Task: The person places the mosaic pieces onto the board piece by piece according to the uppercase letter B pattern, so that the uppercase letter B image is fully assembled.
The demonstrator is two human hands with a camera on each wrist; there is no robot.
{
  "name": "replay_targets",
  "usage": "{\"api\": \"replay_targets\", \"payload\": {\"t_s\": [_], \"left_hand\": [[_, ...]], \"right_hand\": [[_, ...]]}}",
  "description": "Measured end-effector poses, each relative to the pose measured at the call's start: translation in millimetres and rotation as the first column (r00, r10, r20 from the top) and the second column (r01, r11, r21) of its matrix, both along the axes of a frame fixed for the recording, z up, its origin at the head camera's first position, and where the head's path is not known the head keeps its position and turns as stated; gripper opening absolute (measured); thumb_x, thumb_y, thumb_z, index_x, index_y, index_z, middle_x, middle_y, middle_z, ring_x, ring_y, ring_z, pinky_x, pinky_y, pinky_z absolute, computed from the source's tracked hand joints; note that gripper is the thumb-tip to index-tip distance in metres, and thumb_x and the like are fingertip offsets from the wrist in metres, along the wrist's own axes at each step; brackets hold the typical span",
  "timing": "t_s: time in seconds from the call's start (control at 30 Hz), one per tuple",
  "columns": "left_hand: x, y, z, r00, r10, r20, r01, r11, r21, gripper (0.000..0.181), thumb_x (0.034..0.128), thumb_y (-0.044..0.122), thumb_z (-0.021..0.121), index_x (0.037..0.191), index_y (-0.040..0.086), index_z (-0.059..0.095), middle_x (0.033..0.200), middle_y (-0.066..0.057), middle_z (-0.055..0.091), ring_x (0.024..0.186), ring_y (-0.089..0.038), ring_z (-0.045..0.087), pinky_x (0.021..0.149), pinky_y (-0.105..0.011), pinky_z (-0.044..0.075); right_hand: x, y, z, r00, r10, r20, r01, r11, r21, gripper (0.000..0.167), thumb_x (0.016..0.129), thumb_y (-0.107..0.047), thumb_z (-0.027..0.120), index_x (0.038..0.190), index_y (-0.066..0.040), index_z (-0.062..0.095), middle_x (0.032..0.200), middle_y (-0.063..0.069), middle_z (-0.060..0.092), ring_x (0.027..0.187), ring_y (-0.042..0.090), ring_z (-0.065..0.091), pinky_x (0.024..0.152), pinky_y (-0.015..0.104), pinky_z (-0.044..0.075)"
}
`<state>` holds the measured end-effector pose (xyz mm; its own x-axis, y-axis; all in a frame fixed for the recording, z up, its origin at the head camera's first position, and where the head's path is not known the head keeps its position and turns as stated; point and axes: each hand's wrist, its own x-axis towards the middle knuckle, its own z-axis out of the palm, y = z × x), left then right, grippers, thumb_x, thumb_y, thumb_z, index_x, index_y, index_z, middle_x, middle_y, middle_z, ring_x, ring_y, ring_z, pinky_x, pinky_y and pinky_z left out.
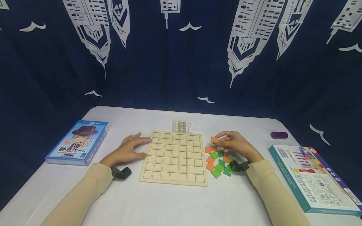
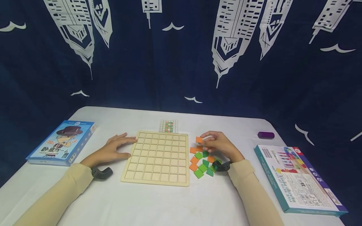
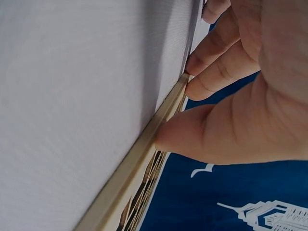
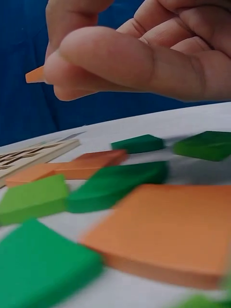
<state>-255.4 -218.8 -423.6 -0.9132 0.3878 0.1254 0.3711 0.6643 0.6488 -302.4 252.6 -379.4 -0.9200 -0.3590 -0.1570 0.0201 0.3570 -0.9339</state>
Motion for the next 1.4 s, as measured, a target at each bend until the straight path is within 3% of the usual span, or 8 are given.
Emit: {"api": "replay_targets", "payload": {"t_s": [0.17,0.57,0.93,1.4], "left_hand": [[1.4,0.4,-0.6,0.999,0.025,0.036,-0.025,1.000,0.010,0.065,0.0914,0.026,0.081,0.152,0.009,0.062,0.164,-0.013,0.052,0.164,-0.045,0.017,0.127,-0.074,0.007],[2.1,0.0,-2.0,0.999,0.021,0.033,-0.021,1.000,-0.004,0.066,0.0915,0.029,0.080,0.152,0.010,0.063,0.164,-0.012,0.053,0.163,-0.046,0.018,0.127,-0.075,0.009],[2.6,0.3,-3.6,0.999,0.024,0.033,-0.023,1.000,-0.014,0.065,0.0926,0.027,0.080,0.153,0.010,0.062,0.165,-0.011,0.052,0.164,-0.045,0.017,0.127,-0.074,0.009],[1.0,1.1,0.0,0.999,0.023,0.028,-0.022,0.999,-0.031,0.065,0.0937,0.028,0.078,0.154,0.011,0.061,0.165,-0.012,0.051,0.164,-0.044,0.017,0.128,-0.073,0.009]], "right_hand": [[-1.6,-15.1,1.3,1.000,0.017,0.011,-0.017,0.999,-0.027,0.040,0.101,-0.003,0.072,0.136,0.010,0.059,0.089,0.004,0.079,0.070,0.010,0.068,0.064,0.021,0.058],[-8.3,-50.6,-6.2,0.998,0.002,0.064,0.004,0.996,-0.086,0.037,0.099,-0.003,0.074,0.132,0.006,0.063,0.083,0.003,0.077,0.063,0.008,0.064,0.059,0.019,0.054],[-7.8,-83.7,-11.8,0.997,0.051,0.063,-0.042,0.991,-0.129,0.037,0.098,0.001,0.074,0.132,0.009,0.061,0.081,0.001,0.076,0.063,0.008,0.064,0.057,0.018,0.053],[-11.0,-119.3,-6.8,0.996,0.087,0.030,-0.085,0.994,-0.064,0.035,0.099,0.000,0.071,0.133,0.008,0.064,0.086,0.005,0.078,0.064,0.010,0.067,0.057,0.018,0.055]]}}
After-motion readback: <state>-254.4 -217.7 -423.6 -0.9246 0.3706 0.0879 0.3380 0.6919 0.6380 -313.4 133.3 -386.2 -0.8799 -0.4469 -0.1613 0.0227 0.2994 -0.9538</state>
